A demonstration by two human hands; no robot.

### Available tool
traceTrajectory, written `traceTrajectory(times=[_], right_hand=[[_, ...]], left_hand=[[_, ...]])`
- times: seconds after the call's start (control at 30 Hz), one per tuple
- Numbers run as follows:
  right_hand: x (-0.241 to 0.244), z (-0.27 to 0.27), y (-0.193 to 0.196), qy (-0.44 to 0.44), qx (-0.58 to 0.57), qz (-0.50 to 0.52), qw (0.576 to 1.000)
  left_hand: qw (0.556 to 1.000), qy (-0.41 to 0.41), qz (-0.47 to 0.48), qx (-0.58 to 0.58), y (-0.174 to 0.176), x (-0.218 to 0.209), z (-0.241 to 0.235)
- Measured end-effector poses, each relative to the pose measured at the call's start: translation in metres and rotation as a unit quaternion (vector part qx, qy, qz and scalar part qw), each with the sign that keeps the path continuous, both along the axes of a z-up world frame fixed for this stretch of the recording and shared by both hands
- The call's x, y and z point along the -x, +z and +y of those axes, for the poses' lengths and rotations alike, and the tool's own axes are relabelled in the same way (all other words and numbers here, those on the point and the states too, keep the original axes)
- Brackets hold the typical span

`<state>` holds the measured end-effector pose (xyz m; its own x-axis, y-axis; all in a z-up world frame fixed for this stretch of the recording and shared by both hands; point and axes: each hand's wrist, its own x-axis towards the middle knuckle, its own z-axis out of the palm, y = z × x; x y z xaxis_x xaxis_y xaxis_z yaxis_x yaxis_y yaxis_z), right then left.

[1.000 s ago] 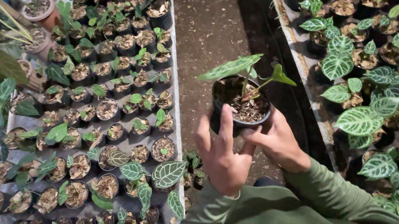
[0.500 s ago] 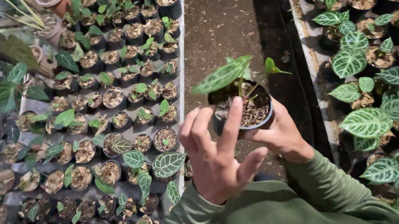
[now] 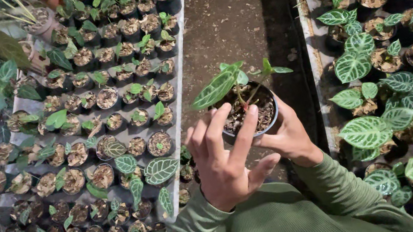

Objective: The person repeatedly picks up small potted plants from a tray, briefly inspects the leaves and soil, and places them back. The person moves between rows of potted plants and continues the same pick-inspect-place cycle throughout the clip.

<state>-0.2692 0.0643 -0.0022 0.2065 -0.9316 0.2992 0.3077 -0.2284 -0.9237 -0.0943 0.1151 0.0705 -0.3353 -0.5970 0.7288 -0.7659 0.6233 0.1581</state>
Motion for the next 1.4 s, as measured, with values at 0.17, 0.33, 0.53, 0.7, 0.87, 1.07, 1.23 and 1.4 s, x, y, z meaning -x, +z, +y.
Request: traceTrajectory(times=[0.17, 0.33, 0.53, 0.7, 0.87, 1.07, 1.23, 1.4], right_hand=[[0.017, -0.011, 0.002, 0.028, -0.015, -0.042, 0.999], [0.032, -0.02, 0.0, 0.031, 0.011, -0.016, 0.999], [0.046, -0.033, -0.004, 0.055, 0.018, -0.025, 0.998], [0.055, -0.041, -0.004, 0.068, 0.034, -0.015, 0.997], [0.063, -0.045, -0.006, 0.067, 0.018, -0.017, 0.997], [0.074, -0.049, -0.006, 0.081, 0.04, -0.035, 0.995], [0.082, -0.05, -0.004, 0.076, 0.044, -0.023, 0.996], [0.089, -0.049, -0.004, 0.1, 0.014, -0.065, 0.993]], left_hand=[[1.0, 0.01, 0.022, -0.003, 0.002, 0.017, -0.004], [0.999, 0.025, 0.015, 0.022, 0.003, 0.031, -0.008], [0.998, 0.063, 0.01, 0.012, 0.005, 0.049, -0.012], [0.997, 0.072, 0.012, 0.006, 0.004, 0.061, -0.014], [0.997, 0.076, 0.022, 0.009, 0.0, 0.072, -0.014], [0.997, 0.079, 0.013, 0.01, 0.001, 0.083, -0.014], [0.996, 0.081, 0.014, 0.017, 0.0, 0.092, -0.016], [0.996, 0.091, 0.013, 0.011, -0.004, 0.102, -0.018]])
